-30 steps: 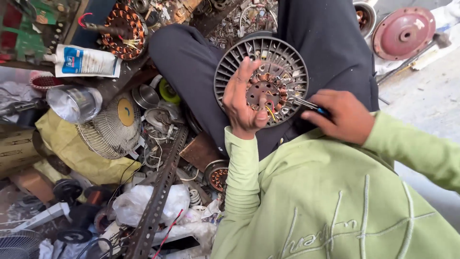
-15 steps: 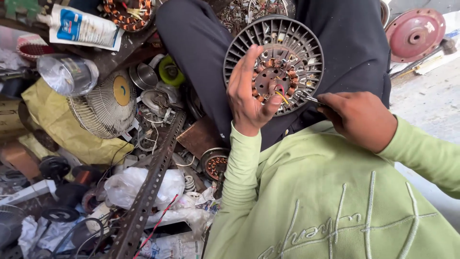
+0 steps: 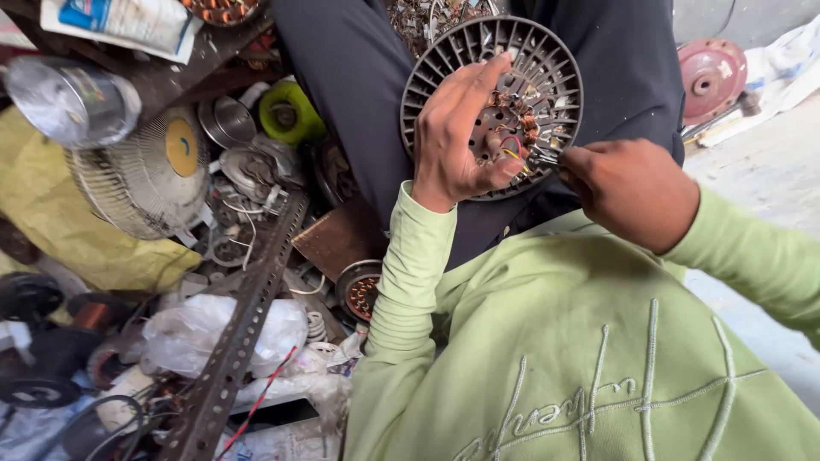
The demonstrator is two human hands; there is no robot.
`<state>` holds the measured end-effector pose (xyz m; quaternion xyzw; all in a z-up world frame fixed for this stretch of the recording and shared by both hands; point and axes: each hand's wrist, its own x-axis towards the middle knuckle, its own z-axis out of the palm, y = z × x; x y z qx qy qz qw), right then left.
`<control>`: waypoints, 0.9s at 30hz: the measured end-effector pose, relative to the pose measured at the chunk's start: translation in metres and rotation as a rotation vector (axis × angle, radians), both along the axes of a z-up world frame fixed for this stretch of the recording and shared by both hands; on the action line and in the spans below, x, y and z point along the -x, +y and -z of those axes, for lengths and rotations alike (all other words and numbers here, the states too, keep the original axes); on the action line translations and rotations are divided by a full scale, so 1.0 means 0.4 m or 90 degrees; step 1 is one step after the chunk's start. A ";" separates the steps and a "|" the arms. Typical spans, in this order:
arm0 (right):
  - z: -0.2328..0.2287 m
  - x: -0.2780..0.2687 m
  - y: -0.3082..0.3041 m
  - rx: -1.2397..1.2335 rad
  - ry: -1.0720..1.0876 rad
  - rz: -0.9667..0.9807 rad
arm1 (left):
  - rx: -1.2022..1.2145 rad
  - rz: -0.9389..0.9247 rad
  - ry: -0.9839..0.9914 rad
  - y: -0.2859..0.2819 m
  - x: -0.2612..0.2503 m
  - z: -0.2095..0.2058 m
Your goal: The recorder is repairing the internal components of a fan motor using pliers.
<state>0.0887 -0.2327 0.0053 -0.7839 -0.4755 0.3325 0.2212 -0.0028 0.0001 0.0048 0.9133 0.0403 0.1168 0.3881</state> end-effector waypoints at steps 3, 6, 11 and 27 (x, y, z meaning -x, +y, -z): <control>0.014 0.018 -0.011 -0.076 0.005 0.029 | 0.013 -0.006 -0.004 0.004 0.005 0.011; 0.025 0.028 -0.017 -0.127 0.030 0.075 | 0.015 -0.001 -0.014 0.005 0.009 0.021; 0.060 0.007 -0.026 -0.091 0.213 0.162 | -0.001 0.000 -0.019 0.003 0.007 0.023; 0.166 -0.015 -0.014 0.135 0.572 0.062 | -0.029 0.012 -0.004 -0.005 0.006 0.040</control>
